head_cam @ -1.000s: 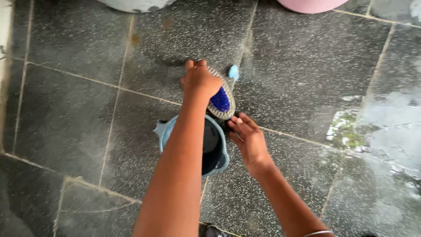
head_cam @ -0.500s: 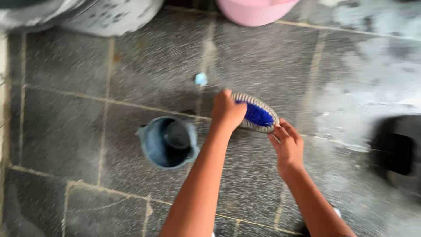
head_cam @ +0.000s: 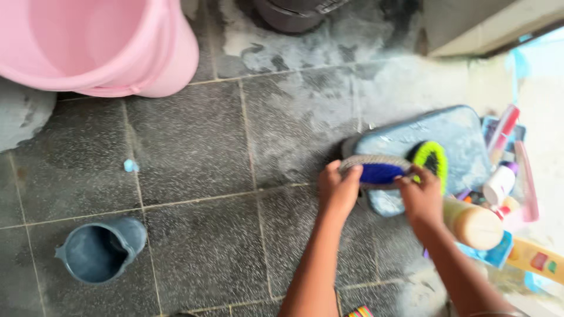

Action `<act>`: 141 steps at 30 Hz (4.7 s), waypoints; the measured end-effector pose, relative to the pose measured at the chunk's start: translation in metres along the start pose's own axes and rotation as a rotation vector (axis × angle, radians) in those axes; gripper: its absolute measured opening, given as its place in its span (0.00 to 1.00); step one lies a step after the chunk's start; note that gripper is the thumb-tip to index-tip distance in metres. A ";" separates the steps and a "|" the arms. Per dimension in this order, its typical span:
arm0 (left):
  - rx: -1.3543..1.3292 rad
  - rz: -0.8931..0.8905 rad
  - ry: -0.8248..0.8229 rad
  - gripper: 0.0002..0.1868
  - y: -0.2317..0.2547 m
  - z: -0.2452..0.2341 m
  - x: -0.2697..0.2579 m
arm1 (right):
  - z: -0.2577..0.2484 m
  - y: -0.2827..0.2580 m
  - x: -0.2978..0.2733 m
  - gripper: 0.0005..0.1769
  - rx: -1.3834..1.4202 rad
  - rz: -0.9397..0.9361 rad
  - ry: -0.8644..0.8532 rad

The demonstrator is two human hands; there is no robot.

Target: The person gathers scattered bathroom items from the floor, including toothbrushes, toothpaste, combs, and bottles, and places them into a blue plastic organizer. They then move several bottles and a box onto a window sill.

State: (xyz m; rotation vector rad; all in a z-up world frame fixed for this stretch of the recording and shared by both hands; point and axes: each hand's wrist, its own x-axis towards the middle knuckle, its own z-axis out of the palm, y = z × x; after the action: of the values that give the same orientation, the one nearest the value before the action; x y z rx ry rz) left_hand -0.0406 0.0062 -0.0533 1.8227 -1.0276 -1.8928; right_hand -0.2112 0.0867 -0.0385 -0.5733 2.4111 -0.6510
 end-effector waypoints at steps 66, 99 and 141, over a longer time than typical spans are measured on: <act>-0.463 -0.159 0.529 0.41 -0.179 -0.522 -0.048 | 0.436 -0.154 -0.281 0.49 0.183 -0.060 -0.946; 0.570 0.120 -0.282 0.40 0.061 0.061 0.094 | 0.045 -0.008 0.117 0.51 0.237 -0.193 -0.361; 0.059 0.054 0.508 0.36 -0.187 -0.524 0.179 | 0.622 -0.161 -0.234 0.41 0.585 -0.250 -0.904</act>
State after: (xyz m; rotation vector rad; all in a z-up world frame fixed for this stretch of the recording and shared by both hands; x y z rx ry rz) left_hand 0.4838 -0.1277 -0.2730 2.1256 -0.9405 -1.2722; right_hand 0.3886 -0.1146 -0.2990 -0.7123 1.2485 -0.9038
